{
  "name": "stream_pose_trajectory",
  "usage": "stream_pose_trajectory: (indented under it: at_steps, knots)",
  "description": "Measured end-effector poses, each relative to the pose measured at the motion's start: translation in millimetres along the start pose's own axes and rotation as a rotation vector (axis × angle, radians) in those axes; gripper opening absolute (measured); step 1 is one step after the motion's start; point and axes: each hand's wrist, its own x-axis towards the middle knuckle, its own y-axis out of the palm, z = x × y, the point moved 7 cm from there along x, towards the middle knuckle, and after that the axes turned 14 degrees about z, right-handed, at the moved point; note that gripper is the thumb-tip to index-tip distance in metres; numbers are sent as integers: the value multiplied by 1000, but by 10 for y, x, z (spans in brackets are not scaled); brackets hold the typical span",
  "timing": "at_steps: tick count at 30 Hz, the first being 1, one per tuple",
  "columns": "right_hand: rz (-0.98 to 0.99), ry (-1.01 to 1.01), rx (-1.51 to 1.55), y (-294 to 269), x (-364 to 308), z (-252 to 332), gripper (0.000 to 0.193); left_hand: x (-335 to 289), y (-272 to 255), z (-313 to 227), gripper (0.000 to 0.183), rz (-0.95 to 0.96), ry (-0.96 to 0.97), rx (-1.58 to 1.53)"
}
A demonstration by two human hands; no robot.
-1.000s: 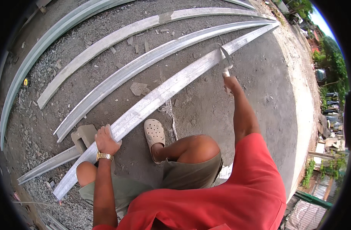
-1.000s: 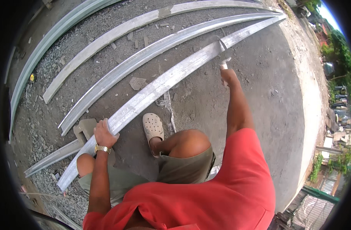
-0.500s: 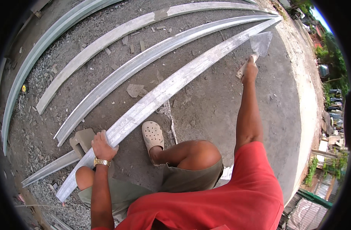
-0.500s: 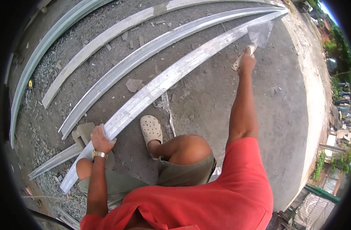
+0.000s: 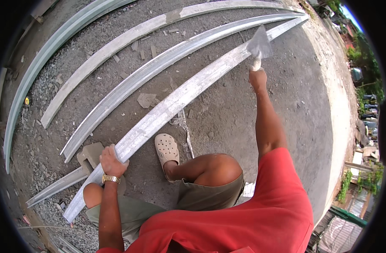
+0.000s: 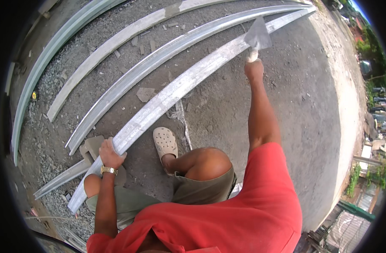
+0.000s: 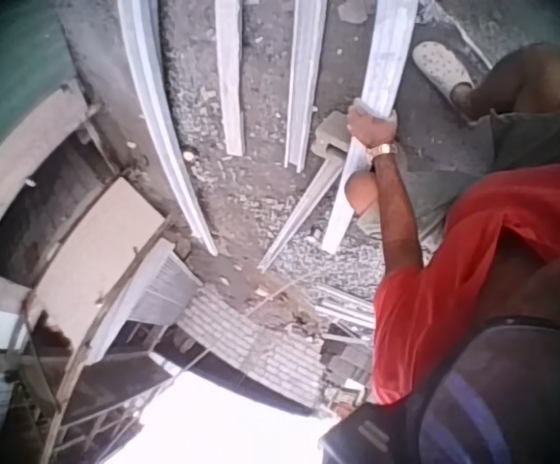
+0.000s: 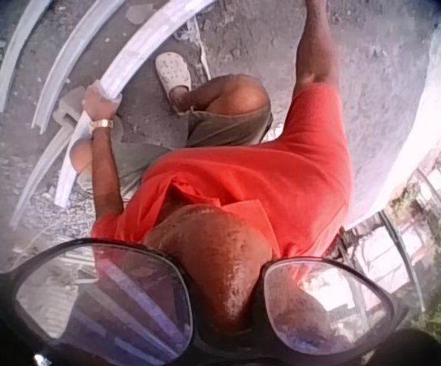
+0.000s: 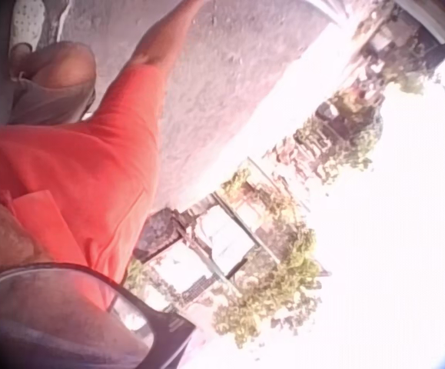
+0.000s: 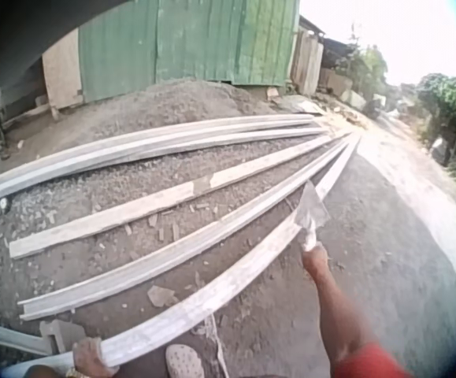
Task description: Applying mortar or cement to metal C-channel beams using a hand trowel.
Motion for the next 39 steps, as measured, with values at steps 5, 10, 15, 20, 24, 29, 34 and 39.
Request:
stream_pose_trajectory:
  at_steps: [5, 10, 15, 20, 24, 29, 34, 39]
  knots:
    - [108, -206, -242, -27, -293, 442, 38, -128, -65, 143, 84, -49, -22, 82]
    - [254, 93, 319, 384, -411, 286, 34, -110, -49, 123, 85, -68, -8, 64]
    - [222, -154, -43, 227, -316, 510, 36, -134, -42, 204, 87, -35, -34, 67]
    - [324, 79, 130, 453, -437, 430, 37, -88, -19, 162, 87, 3, -60, 84]
    - [249, -195, -113, 418, -659, 692, 37, -142, -36, 211, 86, -22, -59, 101]
    - [155, 210, 287, 155, -301, 198, 32, -55, 6, 111, 87, -12, -33, 62]
    - [473, -220, -94, 471, -1127, 868, 46, -123, -21, 183, 86, -25, -31, 96]
    - [241, 155, 404, 105, -505, 472, 39, -91, -74, 127, 84, -11, -37, 49]
